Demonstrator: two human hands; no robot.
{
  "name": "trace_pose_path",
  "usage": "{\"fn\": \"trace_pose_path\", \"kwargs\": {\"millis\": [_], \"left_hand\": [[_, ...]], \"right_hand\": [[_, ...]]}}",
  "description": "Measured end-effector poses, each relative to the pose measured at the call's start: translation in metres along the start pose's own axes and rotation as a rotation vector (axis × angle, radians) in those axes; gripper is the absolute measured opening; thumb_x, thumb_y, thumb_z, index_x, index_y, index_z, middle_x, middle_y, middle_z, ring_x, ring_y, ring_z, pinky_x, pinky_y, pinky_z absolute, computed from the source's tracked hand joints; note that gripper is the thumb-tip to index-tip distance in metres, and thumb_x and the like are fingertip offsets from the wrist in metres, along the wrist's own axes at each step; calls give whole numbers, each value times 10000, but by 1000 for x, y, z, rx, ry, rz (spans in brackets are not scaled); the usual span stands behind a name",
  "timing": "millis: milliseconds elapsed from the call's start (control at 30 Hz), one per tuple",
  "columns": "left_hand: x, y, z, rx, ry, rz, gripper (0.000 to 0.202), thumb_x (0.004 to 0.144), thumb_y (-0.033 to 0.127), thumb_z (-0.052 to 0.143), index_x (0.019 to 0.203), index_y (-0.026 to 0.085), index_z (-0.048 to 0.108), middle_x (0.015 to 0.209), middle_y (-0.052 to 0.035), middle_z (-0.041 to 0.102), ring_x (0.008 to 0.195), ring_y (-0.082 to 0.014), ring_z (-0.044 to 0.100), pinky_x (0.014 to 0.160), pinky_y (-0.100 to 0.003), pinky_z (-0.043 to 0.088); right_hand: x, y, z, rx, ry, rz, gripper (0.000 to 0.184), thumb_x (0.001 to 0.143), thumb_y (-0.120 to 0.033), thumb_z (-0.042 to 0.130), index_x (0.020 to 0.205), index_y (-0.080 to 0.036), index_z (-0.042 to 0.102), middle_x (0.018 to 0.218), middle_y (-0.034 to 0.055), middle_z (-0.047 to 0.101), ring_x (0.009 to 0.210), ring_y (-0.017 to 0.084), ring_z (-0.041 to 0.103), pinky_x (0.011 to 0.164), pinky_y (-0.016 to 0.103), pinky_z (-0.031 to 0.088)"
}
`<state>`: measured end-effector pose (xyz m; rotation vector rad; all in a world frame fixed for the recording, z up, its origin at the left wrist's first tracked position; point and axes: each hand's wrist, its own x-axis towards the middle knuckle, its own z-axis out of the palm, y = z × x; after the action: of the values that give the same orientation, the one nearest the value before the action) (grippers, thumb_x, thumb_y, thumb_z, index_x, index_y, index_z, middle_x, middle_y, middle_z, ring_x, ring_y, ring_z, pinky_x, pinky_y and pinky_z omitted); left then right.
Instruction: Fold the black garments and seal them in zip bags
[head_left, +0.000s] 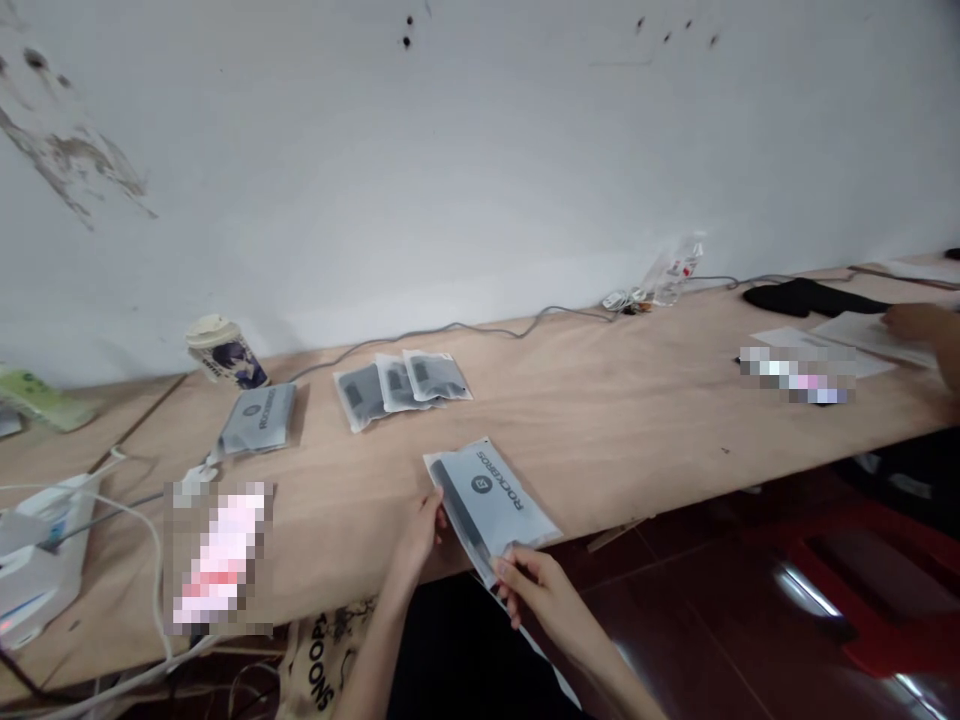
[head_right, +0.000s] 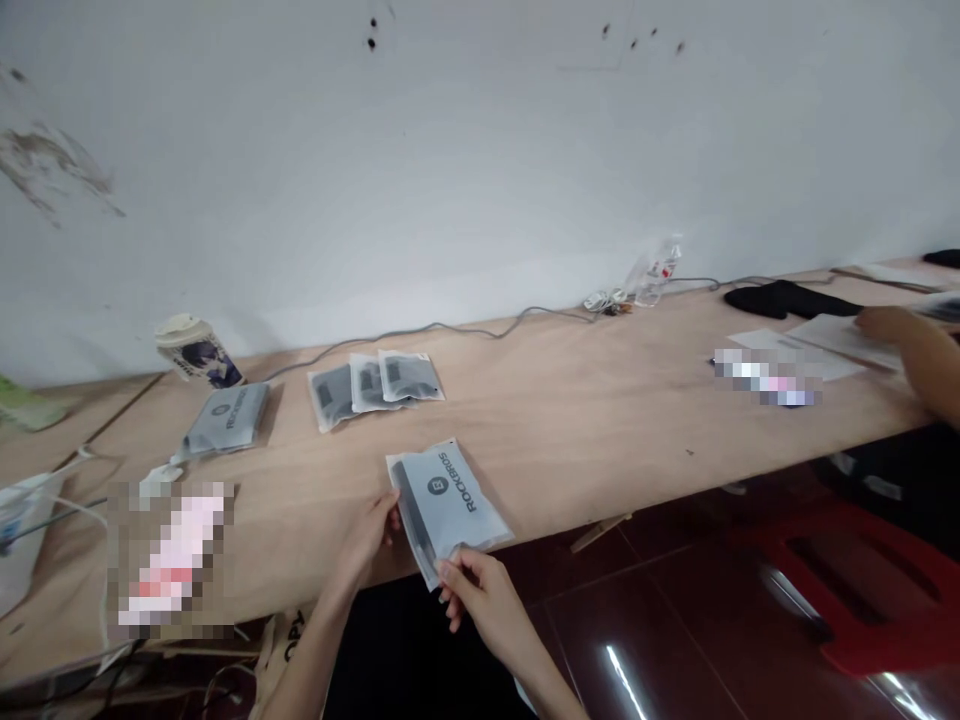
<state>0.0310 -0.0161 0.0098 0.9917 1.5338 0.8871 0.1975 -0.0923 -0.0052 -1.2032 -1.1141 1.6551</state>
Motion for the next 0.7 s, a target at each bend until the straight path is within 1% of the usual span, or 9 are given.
{"fn": "trace_pose_path", "kwargs": {"millis": [67, 200, 333, 400, 467, 567, 633, 700], "left_hand": [[14, 6, -9, 76, 53, 63, 420, 699, 578, 484, 550, 186, 476, 502, 28, 461, 485, -120, 456, 459, -229, 335], [35, 13, -22, 236, 67, 183, 347, 721, 474, 453, 537, 184, 500, 513, 9, 500, 501, -133, 458, 490, -248, 325], [41, 14, -27, 241, 77, 203, 302, 728, 415, 463, 537, 185, 499, 528, 7, 527, 520, -135, 476, 515, -251, 342], [40, 15, -28, 231, 66, 193, 315, 744, 433, 458, 582, 175, 537, 566, -10, 572, 540, -144, 518, 525, -255, 374], [36, 14, -30, 198, 38, 149, 369, 767, 480, 444, 634, 161, 576, 615, -40, 619, 565, -158, 565, 528, -262, 412], [25, 8, -32, 79, -2, 73, 406, 792, 513, 442, 722, 144, 598, 702, -70, 656, 600, -164, 619, 531, -264, 469], [12, 2, -30, -6, 4, 45, 340, 765, 487, 520, 797, 153, 573, 763, -56, 660, 598, -152, 636, 520, -254, 491], [-2, -4, -25, -50, 17, 22, 327, 713, 461, 605, 851, 172, 536, 810, -37, 663, 590, -145, 646, 496, -238, 492]], "right_hand": [[-4, 4, -1, -2, -12, -1, 467, 734, -613, 602, 650, -163, 515, 571, -27, 520, 443, 78, 482, 420, 205, 426], [-7, 10, -4, -9, -19, -1, 457, 754, -600, 592, 655, -160, 518, 577, -25, 522, 450, 75, 486, 423, 199, 428], [-7, 9, -5, -5, -22, 19, 455, 747, -596, 605, 651, -159, 518, 569, -31, 515, 450, 70, 481, 428, 194, 428], [-7, 8, -4, 35, -16, 31, 454, 738, -593, 618, 656, -157, 522, 582, -28, 528, 455, 68, 482, 428, 191, 424], [-6, 6, -2, 84, -10, 39, 455, 728, -591, 632, 652, -156, 523, 581, -28, 531, 452, 63, 477, 430, 188, 418], [-5, 1, 1, 126, 14, 44, 465, 707, -598, 649, 640, -152, 534, 564, -31, 525, 442, 58, 463, 431, 187, 406], [-4, -2, 3, 135, 41, 49, 473, 690, -604, 661, 632, -150, 541, 571, -25, 531, 451, 60, 466, 437, 189, 403], [-3, -5, 4, 145, 58, 52, 473, 686, -603, 667, 628, -150, 546, 577, -22, 536, 463, 62, 468, 450, 192, 403]]}}
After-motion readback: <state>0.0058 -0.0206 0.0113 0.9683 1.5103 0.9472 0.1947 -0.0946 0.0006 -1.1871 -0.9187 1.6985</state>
